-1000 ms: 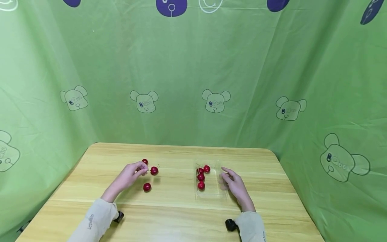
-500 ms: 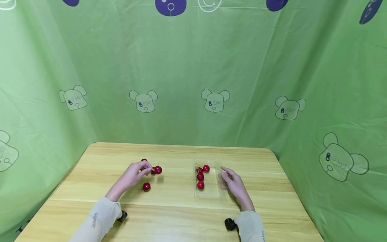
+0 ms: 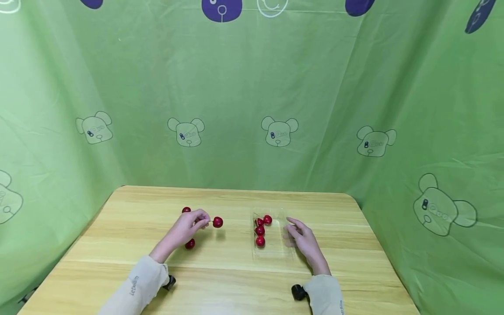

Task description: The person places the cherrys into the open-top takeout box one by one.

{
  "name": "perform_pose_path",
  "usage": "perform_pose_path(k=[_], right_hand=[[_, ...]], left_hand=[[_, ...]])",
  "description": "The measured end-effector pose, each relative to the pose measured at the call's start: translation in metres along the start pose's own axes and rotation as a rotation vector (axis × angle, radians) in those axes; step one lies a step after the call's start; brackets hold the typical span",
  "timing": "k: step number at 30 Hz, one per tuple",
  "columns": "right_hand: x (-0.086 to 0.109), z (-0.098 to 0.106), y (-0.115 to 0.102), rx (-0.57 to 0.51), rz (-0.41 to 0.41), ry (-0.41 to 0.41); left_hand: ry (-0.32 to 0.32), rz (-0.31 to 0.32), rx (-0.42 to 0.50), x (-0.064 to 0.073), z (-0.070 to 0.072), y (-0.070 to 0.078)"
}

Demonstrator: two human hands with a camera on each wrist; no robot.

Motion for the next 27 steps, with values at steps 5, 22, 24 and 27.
perform_pose_path(k=[5,22,24,27], right_hand=[[-0.001,-0.002,-0.001,-0.003,0.003,0.004],[-0.001,-0.001,-0.002,0.005,0.005,0.005],[-0.001,-0.001,-0.001,0.004,0.001,0.009],[-0.001,-0.001,0.0,0.005,0.0,0.013]], left_hand=[[0.022,-0.026,-0.029,-0.003,-0.006,0.006],[-0.024,-0.013,0.03,-0.008,-0.034,0.029],[-0.03,-0.02,0.036,-0.008,-0.038,0.033],[-0.034,-0.024,0.039,-0.008,-0.044,0.038]])
Point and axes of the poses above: each hand's wrist, its own x-axis away from the middle knuckle, its own z-axis out of the back of the hand, y = z × x, the point moved 8 cm from there along -x, towards the middle knuckle, and after that the axes turned 8 degrees about y, right-handed, at the moved point
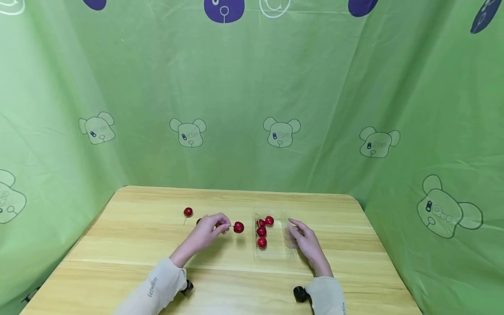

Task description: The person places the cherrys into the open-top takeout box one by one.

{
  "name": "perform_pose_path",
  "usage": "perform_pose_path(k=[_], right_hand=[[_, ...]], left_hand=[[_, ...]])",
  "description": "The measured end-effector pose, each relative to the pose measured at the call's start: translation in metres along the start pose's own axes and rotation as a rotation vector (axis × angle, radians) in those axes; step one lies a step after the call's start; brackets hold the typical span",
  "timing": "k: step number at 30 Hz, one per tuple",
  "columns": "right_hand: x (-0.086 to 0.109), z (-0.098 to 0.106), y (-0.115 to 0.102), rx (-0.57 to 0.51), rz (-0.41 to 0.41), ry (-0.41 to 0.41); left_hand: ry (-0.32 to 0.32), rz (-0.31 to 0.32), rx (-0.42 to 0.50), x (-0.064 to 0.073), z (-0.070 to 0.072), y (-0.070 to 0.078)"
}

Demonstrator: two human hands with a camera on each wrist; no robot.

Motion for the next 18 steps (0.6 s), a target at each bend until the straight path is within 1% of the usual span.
perform_pose_path(k=[8,18], right_hand=[[0.0,0.0,0.001,-0.002,-0.011,-0.002],[-0.001,0.0,0.002,0.007,-0.006,-0.003]], left_hand=[[-0.041,0.007,0.02,0.0,-0.018,0.013],[-0.087,-0.053,-0.009,-0.003,-0.045,0.032]])
Point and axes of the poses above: each hand's wrist, its own x-axis away from the middle knuckle, its own z-axis out of the back of the hand, y = z × x, the point moved 8 cm from there along -x, towards the middle knuckle, and after that the axes turned 8 degrees about y, right-handed, at the moved point
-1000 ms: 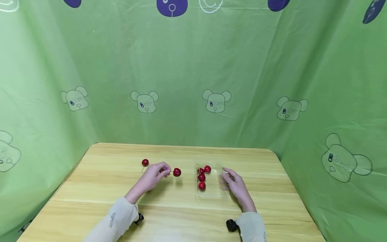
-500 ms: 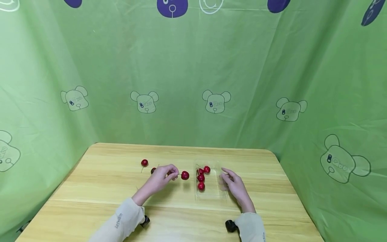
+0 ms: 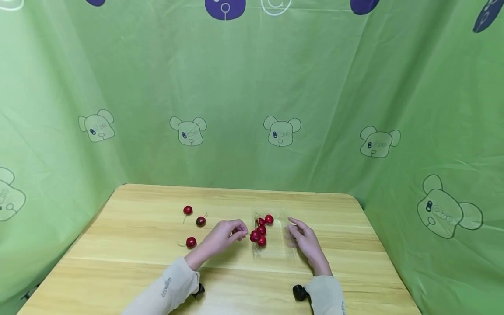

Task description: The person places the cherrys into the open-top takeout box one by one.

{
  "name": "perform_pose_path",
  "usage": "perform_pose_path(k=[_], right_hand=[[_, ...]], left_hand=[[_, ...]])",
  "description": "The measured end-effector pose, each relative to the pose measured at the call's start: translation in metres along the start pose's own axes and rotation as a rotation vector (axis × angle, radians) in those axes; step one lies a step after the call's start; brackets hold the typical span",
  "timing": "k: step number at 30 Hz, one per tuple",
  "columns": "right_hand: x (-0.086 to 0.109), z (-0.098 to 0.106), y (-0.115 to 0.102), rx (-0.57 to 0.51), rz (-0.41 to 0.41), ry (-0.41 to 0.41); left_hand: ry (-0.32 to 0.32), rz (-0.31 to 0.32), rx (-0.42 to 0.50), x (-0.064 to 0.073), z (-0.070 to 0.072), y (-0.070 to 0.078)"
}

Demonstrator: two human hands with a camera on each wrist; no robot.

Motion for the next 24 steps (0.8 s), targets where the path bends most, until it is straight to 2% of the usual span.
perform_pose_path(k=[14,18,24], right_hand=[[0.0,-0.002,-0.001,-0.008,-0.013,-0.012],[0.0,-0.002,-0.002,-0.006,-0.01,-0.011],[0.0,-0.001,-0.002,-0.006,0.014,-0.011]], left_hand=[[-0.02,-0.085,-0.091,-0.002,-0.025,0.012],[-0.011,-0.127,-0.123,-0.002,-0.027,0.014],[0.0,-0.138,-0.117,-0.003,-0.028,0.017]])
Point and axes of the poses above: each hand's wrist, its own x-axis away from the middle knuckle, its own z-axis out of the back of the hand, y = z × x, the point moved 8 cm from there along -x, towards the middle knuckle, and after that the axes turned 8 degrees about y, right-handed, at the moved point
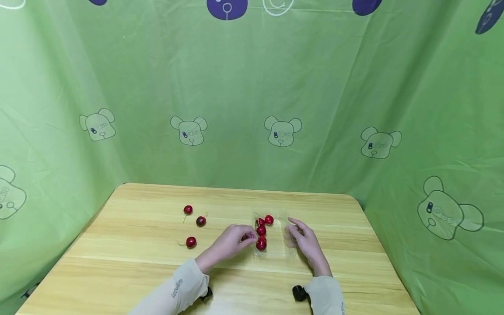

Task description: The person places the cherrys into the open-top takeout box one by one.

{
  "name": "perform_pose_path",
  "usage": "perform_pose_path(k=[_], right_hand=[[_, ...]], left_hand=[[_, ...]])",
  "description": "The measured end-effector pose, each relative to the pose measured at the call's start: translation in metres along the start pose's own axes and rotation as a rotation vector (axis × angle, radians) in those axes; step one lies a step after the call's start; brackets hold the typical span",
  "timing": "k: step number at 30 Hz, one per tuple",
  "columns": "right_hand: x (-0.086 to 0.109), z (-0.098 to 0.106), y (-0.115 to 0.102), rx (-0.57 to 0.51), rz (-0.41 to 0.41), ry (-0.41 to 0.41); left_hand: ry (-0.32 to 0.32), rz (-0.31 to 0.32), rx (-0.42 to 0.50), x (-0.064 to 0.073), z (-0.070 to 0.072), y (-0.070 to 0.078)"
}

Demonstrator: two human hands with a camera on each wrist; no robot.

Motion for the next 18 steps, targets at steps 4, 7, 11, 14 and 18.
perform_pose_path(k=[4,7,11,14,18], right_hand=[[0.001,-0.0004,0.0,0.004,0.005,-0.005],[0.0012,-0.0003,0.0005,0.0,-0.006,-0.003],[0.0013,-0.0005,0.0003,0.0,-0.012,-0.011],[0.0017,-0.0007,-0.0006,-0.001,-0.011,-0.018],[0.002,-0.0006,-0.0012,-0.006,-0.015,-0.016]], left_hand=[[0.001,0.008,0.009,0.0,-0.0011,0.0001],[0.004,0.013,0.008,0.0,-0.0022,-0.0005],[0.013,0.012,0.006,-0.0001,-0.0033,-0.0014],[0.019,0.017,0.02,-0.0005,-0.0038,-0.0024],[0.025,0.024,0.032,-0.001,-0.0048,-0.0038]])
Point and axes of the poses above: each hand's wrist, its own x-axis away from the middle knuckle, its own z-axis out of the back of the hand, y = z × x, the point moved 8 cm from there along -x, towards the middle knuckle, and after that the axes turned 8 degrees about y, right-handed, at the moved point
